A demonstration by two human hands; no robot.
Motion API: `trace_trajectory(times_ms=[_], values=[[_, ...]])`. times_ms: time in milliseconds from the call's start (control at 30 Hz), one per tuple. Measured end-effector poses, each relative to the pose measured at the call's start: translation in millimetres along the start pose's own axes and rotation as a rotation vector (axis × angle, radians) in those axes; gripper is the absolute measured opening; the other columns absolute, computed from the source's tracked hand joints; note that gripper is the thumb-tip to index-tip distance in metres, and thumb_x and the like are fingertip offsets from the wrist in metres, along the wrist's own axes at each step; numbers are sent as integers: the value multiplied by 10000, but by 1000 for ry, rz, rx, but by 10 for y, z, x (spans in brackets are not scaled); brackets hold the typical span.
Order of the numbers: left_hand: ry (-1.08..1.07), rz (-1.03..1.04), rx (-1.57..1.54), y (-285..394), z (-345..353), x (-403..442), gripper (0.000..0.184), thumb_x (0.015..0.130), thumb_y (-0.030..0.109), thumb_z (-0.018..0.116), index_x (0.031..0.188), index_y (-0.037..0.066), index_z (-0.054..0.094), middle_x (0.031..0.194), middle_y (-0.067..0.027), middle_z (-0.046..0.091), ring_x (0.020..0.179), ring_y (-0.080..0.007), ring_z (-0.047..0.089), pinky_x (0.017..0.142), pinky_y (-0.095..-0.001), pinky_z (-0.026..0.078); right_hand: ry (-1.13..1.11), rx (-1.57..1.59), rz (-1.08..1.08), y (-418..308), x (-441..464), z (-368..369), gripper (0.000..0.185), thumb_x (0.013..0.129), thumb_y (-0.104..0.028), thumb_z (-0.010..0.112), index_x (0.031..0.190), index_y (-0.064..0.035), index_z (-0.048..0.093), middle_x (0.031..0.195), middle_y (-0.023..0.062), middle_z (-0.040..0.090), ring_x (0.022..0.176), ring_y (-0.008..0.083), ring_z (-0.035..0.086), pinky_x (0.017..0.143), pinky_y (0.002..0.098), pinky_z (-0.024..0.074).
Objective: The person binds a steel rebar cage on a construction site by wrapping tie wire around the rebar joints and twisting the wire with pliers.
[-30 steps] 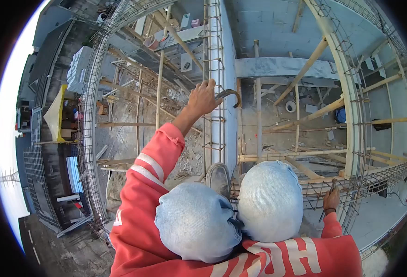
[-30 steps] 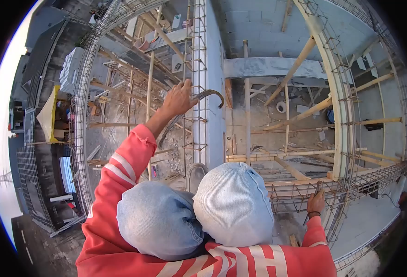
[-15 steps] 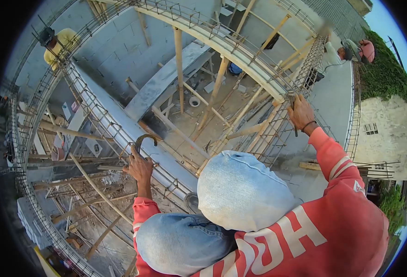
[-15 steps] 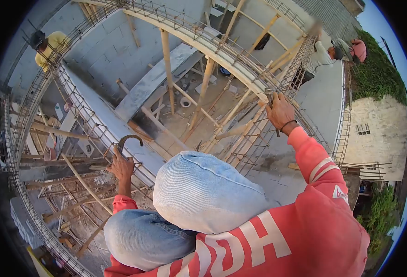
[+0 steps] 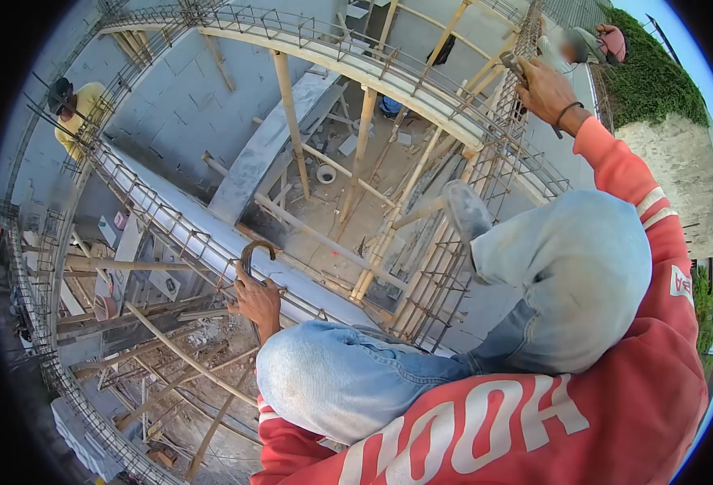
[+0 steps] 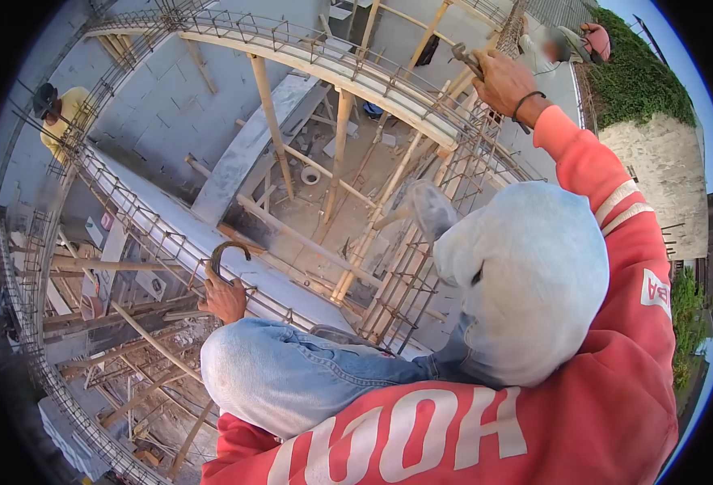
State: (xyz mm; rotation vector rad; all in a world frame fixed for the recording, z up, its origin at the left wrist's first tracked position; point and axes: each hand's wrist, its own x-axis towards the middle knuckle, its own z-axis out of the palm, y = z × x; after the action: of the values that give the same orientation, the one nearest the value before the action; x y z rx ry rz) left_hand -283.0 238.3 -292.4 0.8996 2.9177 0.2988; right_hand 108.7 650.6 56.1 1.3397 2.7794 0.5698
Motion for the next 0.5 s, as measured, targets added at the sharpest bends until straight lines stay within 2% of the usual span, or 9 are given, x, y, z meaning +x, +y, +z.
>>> trace_trajectory(times_ms=[100,167,233,267,367,400,433,500], values=[[10,-4,2,-17,45,7,840,790,211,747,1535,198,359,1114,-123,649,1015,-347,689,1016,-715,314,42,13,23,64,7,-10,384,899,-229,628,1207,-3,593,993,268,673,946,440,652,831,521,515],[10,-9,7,-6,25,4,837,793,221,748,1534,201,360,1115,-119,640,1004,-344,687,1007,-710,322,-189,66,181,203,47,83,329,885,-250,635,1104,-5,630,941,273,692,916,460,660,810,539,514],[10,3,19,16,-26,-6,832,795,246,756,1530,203,369,1136,-112,636,997,-336,688,993,-693,331,-158,131,216,419,56,330,317,874,-267,646,1058,-9,639,917,268,697,901,466,665,799,539,517],[-42,-32,38,35,-37,11,860,781,257,792,1529,199,371,1192,-111,606,1066,-321,654,986,-655,343,-129,196,253,576,64,510,308,863,-283,657,1011,-13,648,894,263,703,886,471,670,788,538,520],[-13,12,123,20,-47,-10,845,791,251,796,1523,197,378,1237,-115,572,1145,-308,598,968,-612,357,-35,350,333,1113,176,1151,327,850,-308,672,1010,-23,663,875,250,710,883,460,683,801,527,528],[146,78,226,113,-160,-109,792,811,242,775,1504,149,402,1275,-118,531,1189,-303,549,961,-556,373,-68,421,359,1225,239,1272,332,843,-312,675,1025,-35,672,899,244,714,894,427,699,810,508,537],[152,84,240,183,-248,-192,792,811,242,775,1504,149,402,1275,-118,531,1189,-303,549,961,-556,373,-68,436,365,1301,317,1386,332,843,-312,675,1025,-35,672,899,244,714,894,427,699,810,508,537],[130,23,171,253,-366,-374,725,857,258,735,1480,65,418,1177,-182,579,1147,-350,585,950,-557,402,-5,505,400,1469,418,1667,312,847,-307,668,1025,-52,687,915,234,717,900,393,709,807,480,544]])
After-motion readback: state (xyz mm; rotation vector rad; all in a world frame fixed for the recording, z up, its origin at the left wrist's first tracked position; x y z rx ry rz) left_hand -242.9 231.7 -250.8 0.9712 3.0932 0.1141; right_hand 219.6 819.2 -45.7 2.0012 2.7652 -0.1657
